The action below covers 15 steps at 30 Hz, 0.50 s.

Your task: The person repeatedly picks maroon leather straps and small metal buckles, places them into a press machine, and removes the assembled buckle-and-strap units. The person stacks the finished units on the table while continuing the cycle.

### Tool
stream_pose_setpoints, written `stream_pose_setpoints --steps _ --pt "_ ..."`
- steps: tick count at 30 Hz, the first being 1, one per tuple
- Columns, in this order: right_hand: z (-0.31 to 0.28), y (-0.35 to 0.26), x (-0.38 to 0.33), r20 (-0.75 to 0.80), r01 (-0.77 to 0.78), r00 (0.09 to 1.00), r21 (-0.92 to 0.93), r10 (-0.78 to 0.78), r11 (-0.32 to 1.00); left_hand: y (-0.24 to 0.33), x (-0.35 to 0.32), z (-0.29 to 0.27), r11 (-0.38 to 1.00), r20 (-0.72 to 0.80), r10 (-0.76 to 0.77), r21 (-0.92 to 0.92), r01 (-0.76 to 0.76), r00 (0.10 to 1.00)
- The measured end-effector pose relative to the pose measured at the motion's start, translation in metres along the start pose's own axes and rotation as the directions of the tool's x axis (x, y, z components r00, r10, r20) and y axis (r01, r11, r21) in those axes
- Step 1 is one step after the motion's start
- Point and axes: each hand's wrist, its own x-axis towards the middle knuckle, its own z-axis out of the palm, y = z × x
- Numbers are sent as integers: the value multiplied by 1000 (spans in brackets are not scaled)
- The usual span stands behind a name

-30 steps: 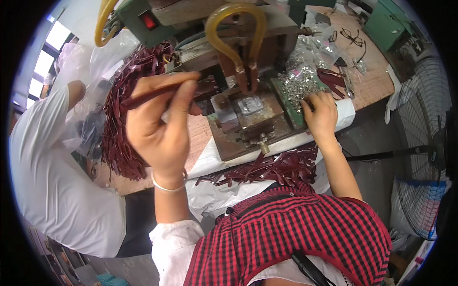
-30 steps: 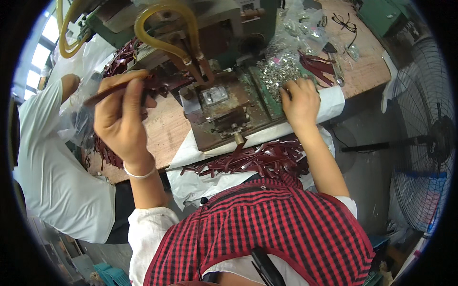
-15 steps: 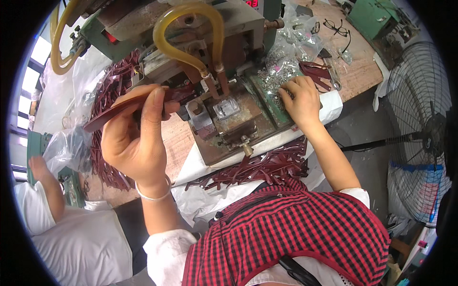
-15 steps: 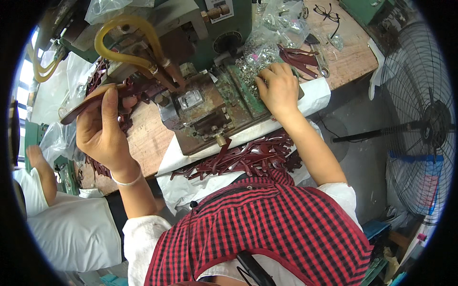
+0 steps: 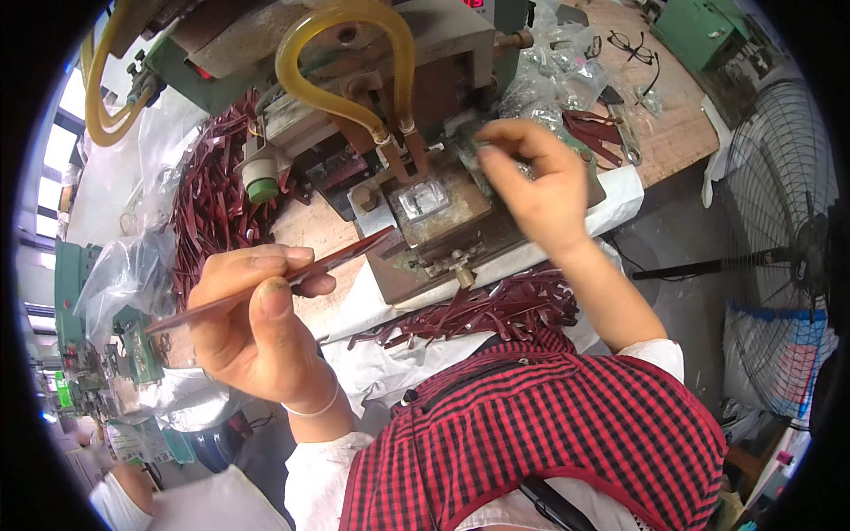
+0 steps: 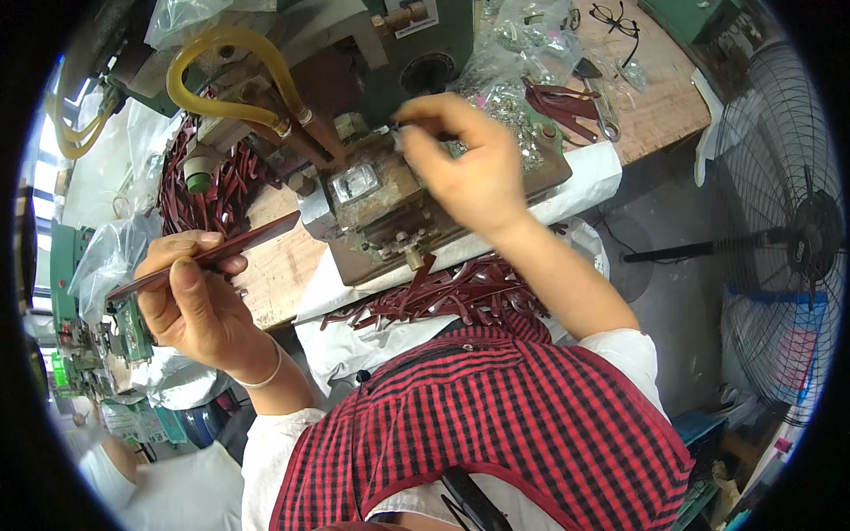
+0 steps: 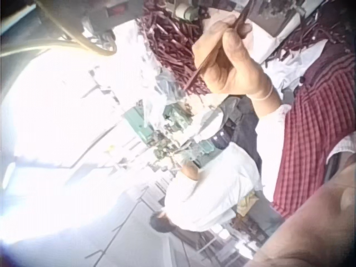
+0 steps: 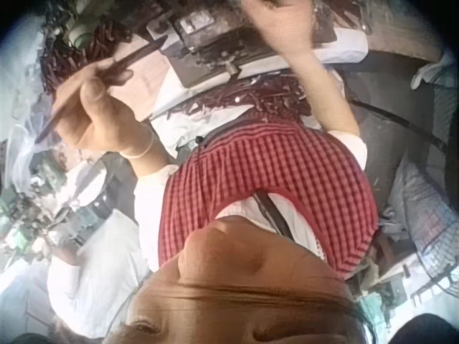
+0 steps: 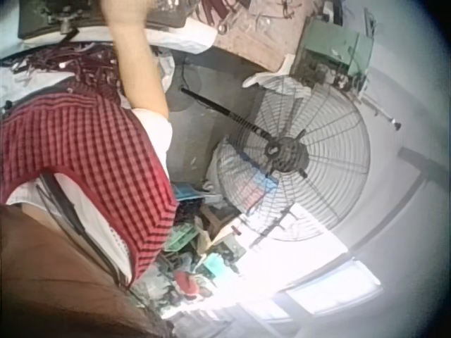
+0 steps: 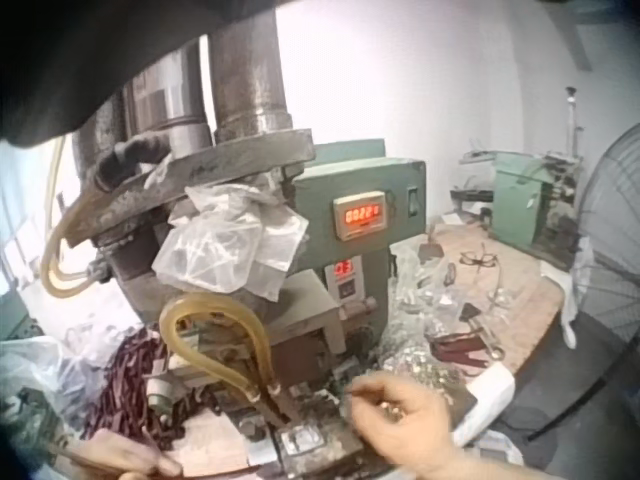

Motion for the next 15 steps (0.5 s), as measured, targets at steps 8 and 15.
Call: stream_pose_setpoints --steps 8,15 --pt "23 -20 -4 151 -166 977 90 152 982 15 6 10 992 -94 -35 118 46 995" --pt "35 -20 -5 305 -308 922 201 239 930 -27 21 10 996 -151 -82 33 88 985"
